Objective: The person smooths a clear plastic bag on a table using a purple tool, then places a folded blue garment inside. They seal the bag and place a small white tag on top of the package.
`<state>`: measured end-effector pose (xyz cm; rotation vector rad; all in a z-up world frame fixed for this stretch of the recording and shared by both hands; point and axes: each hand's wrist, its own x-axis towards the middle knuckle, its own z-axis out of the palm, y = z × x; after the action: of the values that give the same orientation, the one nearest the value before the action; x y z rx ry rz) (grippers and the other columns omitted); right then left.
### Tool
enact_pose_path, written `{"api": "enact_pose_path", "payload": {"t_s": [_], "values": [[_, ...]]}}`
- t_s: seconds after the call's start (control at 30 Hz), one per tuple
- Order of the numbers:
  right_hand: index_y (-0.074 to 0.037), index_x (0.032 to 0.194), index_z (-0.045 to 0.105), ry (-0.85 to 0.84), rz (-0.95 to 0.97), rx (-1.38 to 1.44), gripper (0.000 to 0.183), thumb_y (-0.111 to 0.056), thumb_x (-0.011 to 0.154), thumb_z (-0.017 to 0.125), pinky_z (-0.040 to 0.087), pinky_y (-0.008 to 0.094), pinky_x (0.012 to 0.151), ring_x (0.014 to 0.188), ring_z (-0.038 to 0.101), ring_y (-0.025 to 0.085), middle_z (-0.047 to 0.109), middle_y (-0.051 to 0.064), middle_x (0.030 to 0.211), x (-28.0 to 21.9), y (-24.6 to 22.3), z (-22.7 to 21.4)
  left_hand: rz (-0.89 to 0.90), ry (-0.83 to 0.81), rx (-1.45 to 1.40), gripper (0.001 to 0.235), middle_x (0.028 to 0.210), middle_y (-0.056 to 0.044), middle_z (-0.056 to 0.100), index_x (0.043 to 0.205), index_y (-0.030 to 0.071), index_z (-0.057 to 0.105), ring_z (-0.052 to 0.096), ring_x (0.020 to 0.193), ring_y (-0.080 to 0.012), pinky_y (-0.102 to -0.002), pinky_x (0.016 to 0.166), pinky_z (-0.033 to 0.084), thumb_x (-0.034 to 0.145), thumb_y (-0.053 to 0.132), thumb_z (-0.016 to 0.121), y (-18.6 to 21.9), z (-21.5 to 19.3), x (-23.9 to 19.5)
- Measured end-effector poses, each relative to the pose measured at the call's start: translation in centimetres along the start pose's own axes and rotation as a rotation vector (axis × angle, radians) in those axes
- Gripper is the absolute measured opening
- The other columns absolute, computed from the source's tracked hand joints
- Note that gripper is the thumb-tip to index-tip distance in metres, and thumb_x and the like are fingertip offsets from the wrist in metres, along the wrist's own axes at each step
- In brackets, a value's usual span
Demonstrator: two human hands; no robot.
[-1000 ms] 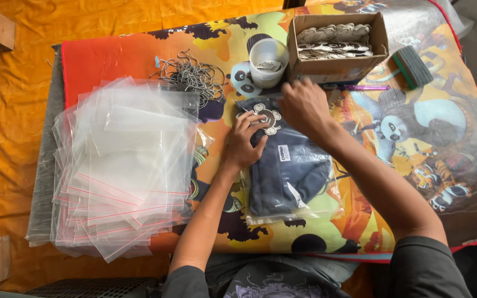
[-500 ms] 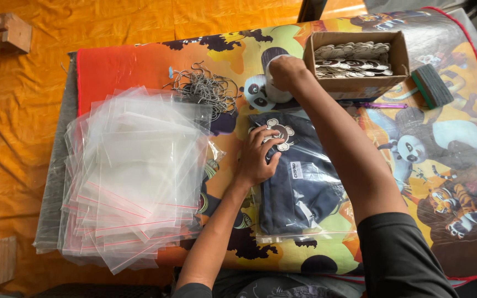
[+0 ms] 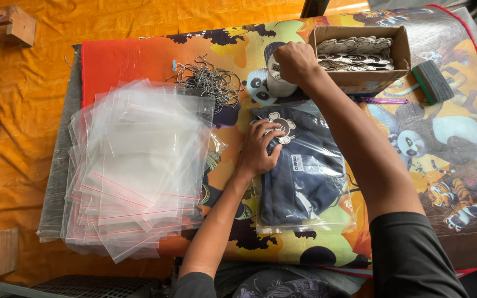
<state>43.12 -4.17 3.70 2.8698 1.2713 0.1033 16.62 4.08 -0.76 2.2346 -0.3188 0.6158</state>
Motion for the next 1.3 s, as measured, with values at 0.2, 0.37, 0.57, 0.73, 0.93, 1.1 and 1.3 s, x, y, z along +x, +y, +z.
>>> {"api": "enact_pose_path", "payload": {"t_s": [0.2,0.37,0.57,0.73,0.93,1.1,1.3], "values": [[-0.008,0.080,0.073,0.012,0.072,0.069,0.022,-0.023,0.096,0.079,0.050,0.036,0.045,0.053,0.063,0.019,0.067,0.005,0.065,-1.1,-0.1,-1.5,0.005,0.007,0.009,0.025,0.120,-0.005,0.063,0.108,0.014,0.067,0.050,0.127,-0.0318,-0.047,0.111,0.042,0.083,0.012,0.068,-0.1,0.2,-0.3],[-0.009,0.083,0.074,0.281,0.083,0.293,0.025,0.003,0.094,0.056,0.051,0.037,0.045,0.055,0.063,0.021,0.069,0.004,0.068,-2.8,0.2,-4.1,0.040,0.027,0.023,0.025,0.117,-0.005,0.064,0.106,0.014,0.068,0.052,0.124,-0.0318,-0.047,0.109,0.045,0.081,0.013,0.070,-0.7,0.3,-0.3],[-0.004,0.087,0.061,0.412,0.090,0.548,0.014,-0.006,0.100,0.066,0.042,0.039,0.064,0.075,0.055,0.024,0.061,0.010,0.084,-12.9,-1.5,-10.0,0.020,-0.010,0.072,0.028,0.120,-0.002,0.067,0.108,0.016,0.070,0.052,0.126,-0.0318,-0.048,0.102,0.050,0.080,0.019,0.067,-0.4,0.0,-0.4],[-0.008,0.095,0.064,0.535,0.129,0.559,0.009,-0.013,0.097,0.071,0.045,0.052,0.068,0.071,0.058,0.042,0.050,0.013,0.067,-25.7,-3.5,-8.5,0.090,0.092,0.011,0.022,0.111,0.003,0.069,0.100,0.020,0.073,0.059,0.123,-0.0260,-0.041,0.109,0.043,0.078,0.017,0.074,-2.4,1.4,-0.8],[-0.017,0.091,0.073,0.608,0.158,0.493,0.010,-0.009,0.089,0.077,0.051,0.043,0.066,0.067,0.063,0.032,0.061,0.005,0.069,-39.2,-8.2,-5.2,0.133,0.022,-0.202,0.028,0.105,0.003,0.072,0.108,0.025,0.072,0.066,0.112,-0.0214,-0.037,0.106,0.042,0.081,0.023,0.073,3.3,0.5,-3.6],[-0.014,0.101,0.075,0.650,0.485,0.546,0.005,-0.017,0.096,0.074,0.049,0.035,0.061,0.055,0.060,0.025,0.060,0.003,0.059,-47.6,-10.1,-1.7,-0.050,-0.753,0.144,0.107,0.154,-0.029,0.031,0.157,0.027,0.026,0.024,0.146,-0.0537,-0.066,0.119,0.017,0.069,0.055,0.079,14.2,-5.0,-7.3],[-0.024,0.102,0.076,0.502,0.543,0.749,0.016,-0.016,0.092,0.068,0.056,0.033,0.065,0.066,0.074,0.021,0.075,-0.004,0.065,-48.7,-16.7,-3.5,0.247,-0.335,0.383,0.055,0.110,-0.013,0.052,0.130,0.015,0.054,0.055,0.114,-0.0350,-0.045,0.098,0.046,0.078,0.019,0.073,12.0,-2.1,-11.1]]}}
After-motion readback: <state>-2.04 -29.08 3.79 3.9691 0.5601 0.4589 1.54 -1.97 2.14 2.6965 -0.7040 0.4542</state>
